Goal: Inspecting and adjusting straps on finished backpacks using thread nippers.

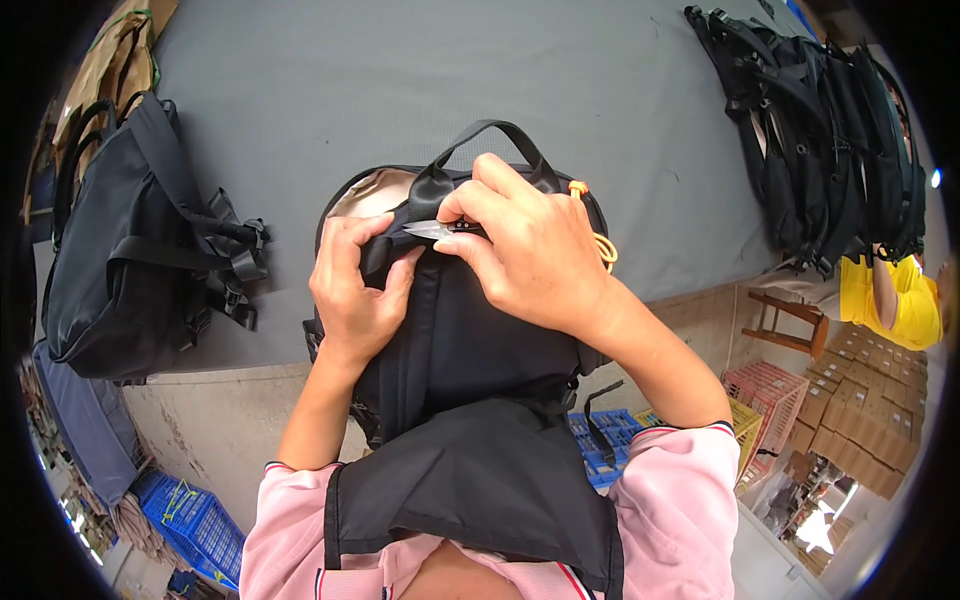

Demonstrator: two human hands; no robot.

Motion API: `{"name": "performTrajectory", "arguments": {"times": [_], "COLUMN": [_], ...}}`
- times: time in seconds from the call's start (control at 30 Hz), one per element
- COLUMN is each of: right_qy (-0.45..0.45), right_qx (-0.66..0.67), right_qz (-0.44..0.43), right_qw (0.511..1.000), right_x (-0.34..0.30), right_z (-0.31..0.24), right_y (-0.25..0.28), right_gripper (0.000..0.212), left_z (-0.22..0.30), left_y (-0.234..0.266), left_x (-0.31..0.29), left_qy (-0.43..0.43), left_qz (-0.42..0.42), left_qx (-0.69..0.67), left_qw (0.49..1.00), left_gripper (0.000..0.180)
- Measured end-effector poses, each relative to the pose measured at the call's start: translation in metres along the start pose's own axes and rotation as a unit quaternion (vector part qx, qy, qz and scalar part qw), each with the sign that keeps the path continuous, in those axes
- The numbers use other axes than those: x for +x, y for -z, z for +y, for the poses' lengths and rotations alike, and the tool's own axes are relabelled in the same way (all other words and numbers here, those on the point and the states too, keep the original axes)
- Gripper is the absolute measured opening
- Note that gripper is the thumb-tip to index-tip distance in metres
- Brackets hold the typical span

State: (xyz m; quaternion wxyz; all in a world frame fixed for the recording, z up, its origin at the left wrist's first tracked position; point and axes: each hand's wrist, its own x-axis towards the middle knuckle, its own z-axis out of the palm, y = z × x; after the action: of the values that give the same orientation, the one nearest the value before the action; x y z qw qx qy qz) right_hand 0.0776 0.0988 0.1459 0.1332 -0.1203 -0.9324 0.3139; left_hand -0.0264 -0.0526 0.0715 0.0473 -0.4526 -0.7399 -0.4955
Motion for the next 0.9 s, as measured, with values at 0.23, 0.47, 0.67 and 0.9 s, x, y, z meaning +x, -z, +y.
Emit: {"name": "performTrajectory", "arguments": {"times": [0.23,0.47,0.67,0.9], "right_qy": [0.002,-0.053,-0.02,-0.045], "right_qx": [0.035,0.13,0.083,0.107], "right_qz": [-0.035,0.015,-0.016,0.026], "right_qw": [0.999,0.99,0.996,0.993], "right_x": [0.005,-0.003,-0.001,-0.006], "right_z": [0.006,0.011,0.001,0.001], "right_y": [0.001,-0.003,-0.003,-0.008], "right_gripper": [0.013,0.013,0.015,0.015], "left_z": [-0.004,-0.001,-0.003,-0.004], "left_y": [-0.001,0.0,-0.001,0.001], "left_x": [-0.002,0.0,-0.003,-0.003], "left_qy": [-0.019,-0.006,-0.022,-0.022], "left_qz": [0.002,0.009,0.014,0.012], "left_qx": [0.008,-0.004,-0.004,0.016], "left_qw": [1.0,1.0,1.0,1.0], "left_gripper": [0.044,0.042,0.047,0.047]}}
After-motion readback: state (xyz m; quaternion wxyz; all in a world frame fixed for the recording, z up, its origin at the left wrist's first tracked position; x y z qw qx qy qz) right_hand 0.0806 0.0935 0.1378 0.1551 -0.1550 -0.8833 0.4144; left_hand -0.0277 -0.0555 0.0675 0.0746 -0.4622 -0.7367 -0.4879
